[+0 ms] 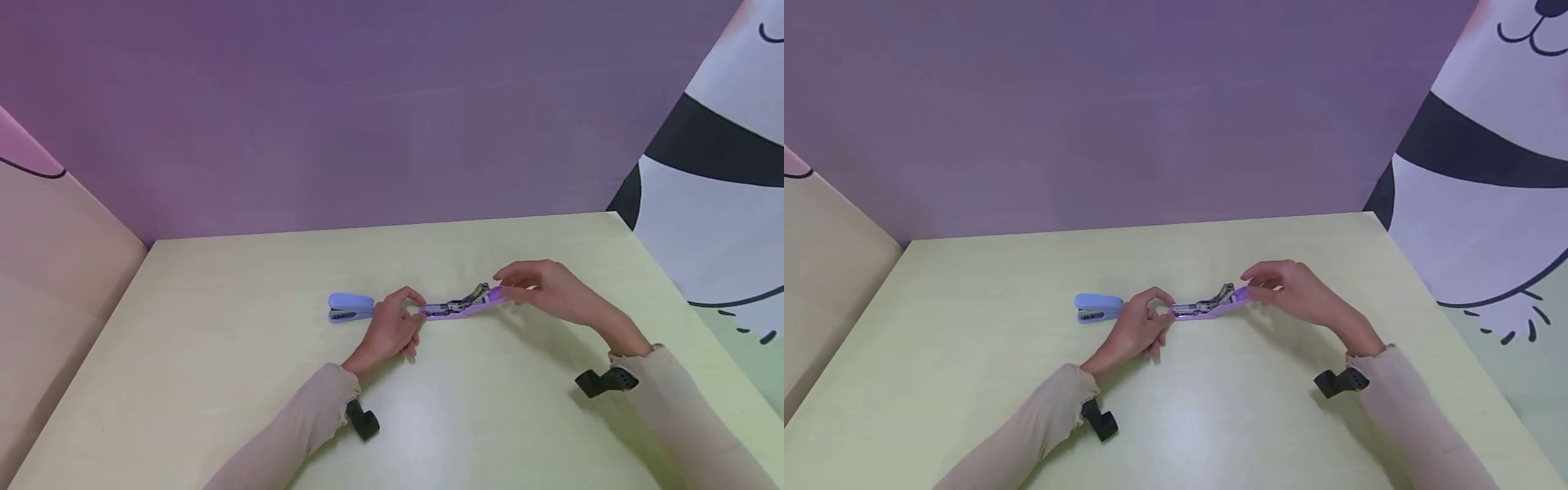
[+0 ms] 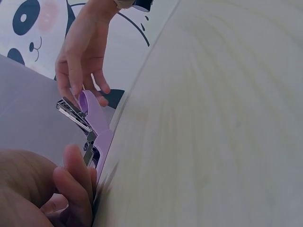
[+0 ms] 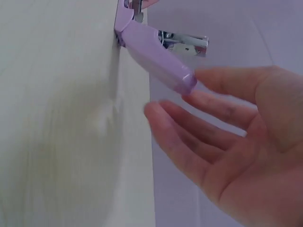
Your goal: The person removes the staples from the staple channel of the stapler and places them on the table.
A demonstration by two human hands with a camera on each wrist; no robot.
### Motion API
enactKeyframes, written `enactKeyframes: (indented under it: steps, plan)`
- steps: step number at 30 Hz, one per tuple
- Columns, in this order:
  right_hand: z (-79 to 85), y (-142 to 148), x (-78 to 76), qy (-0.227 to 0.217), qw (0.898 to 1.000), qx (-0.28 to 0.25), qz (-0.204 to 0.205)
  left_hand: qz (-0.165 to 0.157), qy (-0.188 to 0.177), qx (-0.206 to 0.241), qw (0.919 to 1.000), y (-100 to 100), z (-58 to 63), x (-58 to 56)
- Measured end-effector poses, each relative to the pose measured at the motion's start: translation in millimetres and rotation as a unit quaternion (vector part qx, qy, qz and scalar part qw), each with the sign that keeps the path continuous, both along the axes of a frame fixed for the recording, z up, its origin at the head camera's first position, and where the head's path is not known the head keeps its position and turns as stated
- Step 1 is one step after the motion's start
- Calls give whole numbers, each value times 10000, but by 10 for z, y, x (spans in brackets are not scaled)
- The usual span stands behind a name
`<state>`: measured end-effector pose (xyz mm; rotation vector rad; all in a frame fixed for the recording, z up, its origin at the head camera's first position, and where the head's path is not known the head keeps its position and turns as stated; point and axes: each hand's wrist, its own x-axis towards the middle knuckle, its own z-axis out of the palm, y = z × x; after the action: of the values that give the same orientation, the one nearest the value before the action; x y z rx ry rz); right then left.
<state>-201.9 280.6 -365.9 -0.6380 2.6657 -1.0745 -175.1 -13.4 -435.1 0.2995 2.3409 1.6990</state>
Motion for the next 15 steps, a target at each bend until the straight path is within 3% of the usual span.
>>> enactKeyframes:
  steps: [4,10,15]
  plan:
    - [66,-25,49,709,9964,77,-454,-2,12,62,10000,32,-10,-15]
    - [190,-70,225,1676,9814,-182,-915,-156,4,44,9999,106,-12,-37]
    - [271,-243,316,1700,9791,-442,-1025,-70,14,-102,9999,115,23,-58]
